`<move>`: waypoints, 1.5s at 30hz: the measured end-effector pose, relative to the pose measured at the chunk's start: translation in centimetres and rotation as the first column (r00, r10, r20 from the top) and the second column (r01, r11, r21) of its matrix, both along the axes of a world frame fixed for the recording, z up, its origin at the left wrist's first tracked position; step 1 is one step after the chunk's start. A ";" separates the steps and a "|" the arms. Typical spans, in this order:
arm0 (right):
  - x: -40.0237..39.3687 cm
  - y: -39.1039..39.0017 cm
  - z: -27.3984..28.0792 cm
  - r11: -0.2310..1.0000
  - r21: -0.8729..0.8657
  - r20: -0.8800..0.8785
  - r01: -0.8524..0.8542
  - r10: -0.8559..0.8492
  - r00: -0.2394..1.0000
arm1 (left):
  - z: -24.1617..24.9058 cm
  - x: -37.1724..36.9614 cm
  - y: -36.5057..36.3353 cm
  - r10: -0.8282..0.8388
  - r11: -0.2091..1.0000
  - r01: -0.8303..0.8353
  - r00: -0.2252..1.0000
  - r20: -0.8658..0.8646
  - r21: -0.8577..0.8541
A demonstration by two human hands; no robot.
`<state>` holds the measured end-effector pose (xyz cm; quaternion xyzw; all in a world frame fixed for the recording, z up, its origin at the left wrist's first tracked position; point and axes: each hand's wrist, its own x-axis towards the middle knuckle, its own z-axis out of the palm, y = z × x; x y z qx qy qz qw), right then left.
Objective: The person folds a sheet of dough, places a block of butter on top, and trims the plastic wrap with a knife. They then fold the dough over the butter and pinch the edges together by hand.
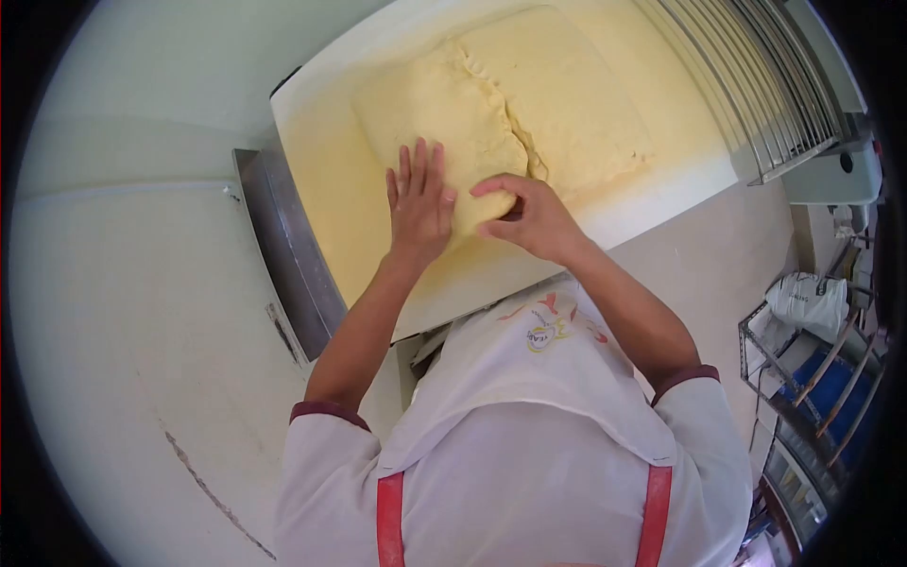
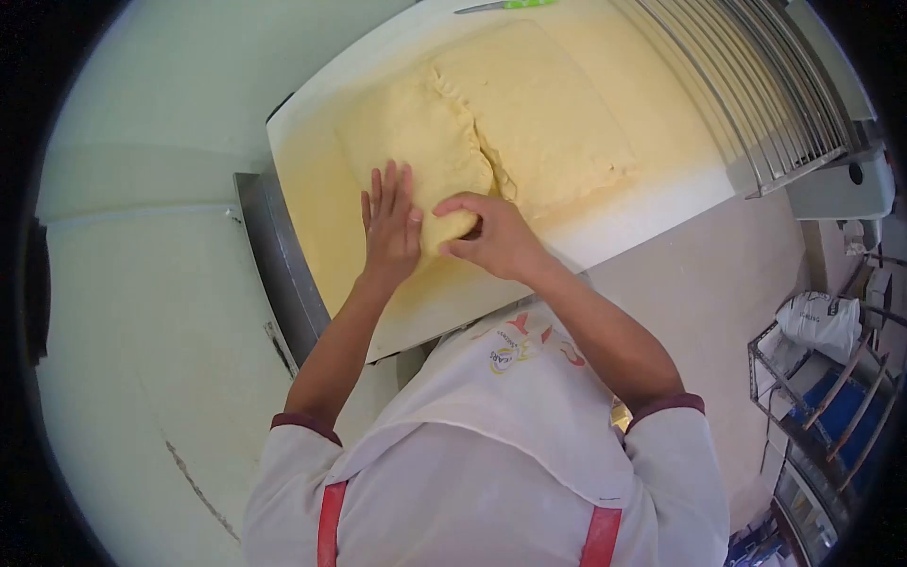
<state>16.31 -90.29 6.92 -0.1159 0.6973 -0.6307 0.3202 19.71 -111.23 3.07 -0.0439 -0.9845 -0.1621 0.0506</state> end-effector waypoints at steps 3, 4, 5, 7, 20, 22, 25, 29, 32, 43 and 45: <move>-1.4 2.4 -0.8 0.994 0.103 -0.317 -0.045 0.076 0.945 | 0.7 -0.3 1.2 -0.027 0.992 0.034 0.998 0.061 -0.123; -1.7 2.8 -0.9 0.988 0.146 -0.416 -0.056 0.113 0.902 | 0.9 -0.3 1.2 -0.029 0.990 0.039 0.997 0.077 -0.134; -2.0 2.9 -0.6 0.971 0.231 -0.488 -0.063 0.172 0.856 | 1.0 -0.4 1.2 -0.029 0.989 0.042 0.995 0.092 -0.143; -2.6 3.1 0.0 0.913 0.405 -0.597 -0.057 0.311 0.740 | 1.3 -0.8 1.4 -0.056 0.992 0.066 0.995 0.088 -0.109; -3.0 4.7 -0.3 0.939 0.343 -0.612 -0.014 0.235 0.755 | 1.7 -2.1 4.7 -0.062 0.984 0.076 0.994 0.091 -0.160; -3.4 5.1 -0.2 0.939 0.344 -0.541 -0.012 0.209 0.815 | 1.7 -2.0 4.7 -0.058 0.986 0.072 0.994 0.097 -0.151; -3.3 4.7 1.5 0.927 0.371 -0.465 -0.059 0.240 0.852 | 1.6 -1.8 4.6 -0.052 0.988 0.065 0.995 0.089 -0.143; -2.7 5.5 -1.1 0.966 0.246 -0.419 -0.081 0.182 0.890 | 0.8 -1.9 4.1 -0.061 0.991 0.055 0.997 -0.051 -0.121; -2.9 6.4 -2.3 0.960 0.257 -0.464 -0.107 0.220 0.858 | 3.0 0.8 4.8 0.132 0.807 -0.233 0.967 0.220 0.542; -1.9 9.9 -4.0 0.969 0.075 -0.011 0.235 -0.235 0.972 | -2.0 1.7 16.6 0.093 -0.684 -0.435 0.745 0.661 0.586; -1.5 10.0 -3.8 0.965 0.177 0.159 0.191 -0.220 0.962 | -2.0 1.8 16.8 0.157 -0.653 -0.435 0.723 0.673 0.620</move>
